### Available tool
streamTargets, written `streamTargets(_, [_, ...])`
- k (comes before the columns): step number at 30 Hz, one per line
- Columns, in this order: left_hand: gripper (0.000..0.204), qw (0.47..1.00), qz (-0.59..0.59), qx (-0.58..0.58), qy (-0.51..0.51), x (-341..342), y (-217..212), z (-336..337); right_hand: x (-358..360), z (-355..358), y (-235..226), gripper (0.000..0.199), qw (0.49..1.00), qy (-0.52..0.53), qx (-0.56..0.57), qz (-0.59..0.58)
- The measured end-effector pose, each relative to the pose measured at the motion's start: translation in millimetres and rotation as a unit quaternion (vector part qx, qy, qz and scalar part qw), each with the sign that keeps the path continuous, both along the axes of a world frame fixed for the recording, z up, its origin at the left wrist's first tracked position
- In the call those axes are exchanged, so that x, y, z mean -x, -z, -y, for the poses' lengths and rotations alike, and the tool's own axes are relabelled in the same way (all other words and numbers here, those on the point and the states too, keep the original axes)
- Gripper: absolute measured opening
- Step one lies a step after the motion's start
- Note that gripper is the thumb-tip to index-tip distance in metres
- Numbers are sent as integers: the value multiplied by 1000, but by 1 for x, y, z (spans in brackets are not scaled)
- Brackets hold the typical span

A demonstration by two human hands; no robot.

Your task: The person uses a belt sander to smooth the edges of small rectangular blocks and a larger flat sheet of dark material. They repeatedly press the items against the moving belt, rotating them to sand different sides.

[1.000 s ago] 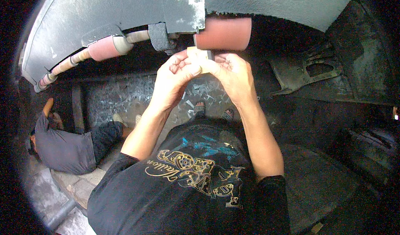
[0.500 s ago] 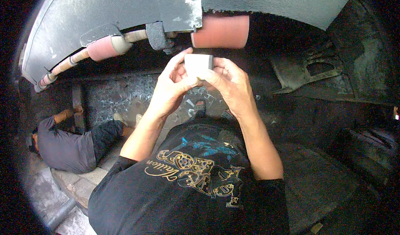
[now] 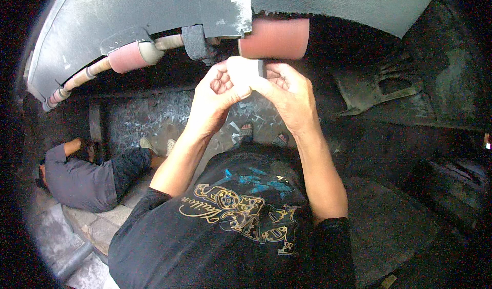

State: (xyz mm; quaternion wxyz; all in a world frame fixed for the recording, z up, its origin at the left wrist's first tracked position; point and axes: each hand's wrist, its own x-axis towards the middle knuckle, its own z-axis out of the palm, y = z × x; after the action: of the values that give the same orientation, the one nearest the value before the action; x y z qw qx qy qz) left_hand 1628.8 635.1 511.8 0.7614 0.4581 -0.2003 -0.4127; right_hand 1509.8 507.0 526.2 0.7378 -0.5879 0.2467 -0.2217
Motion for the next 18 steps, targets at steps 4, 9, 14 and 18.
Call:
streamTargets(4, [71, 1000, 24, 12, 2, 1, -2, -1, 4, -1, -2, 50, 999, -17, -9, 35])
streamTargets(9, [76, 997, 62, 37, 2, 0, 4, -2, 8, 0, -2, 51, 996, -29, -37, 78])
streamTargets(14, [76, 989, 134, 60, -10, 4, 10, -2, 12, -2, -3, 48, 998, -34, -30, 45])
streamTargets(18, [70, 996, 57, 67, -4, 5, 10, -5, 12, -4, -2, 47, 998, -41, -29, -40])
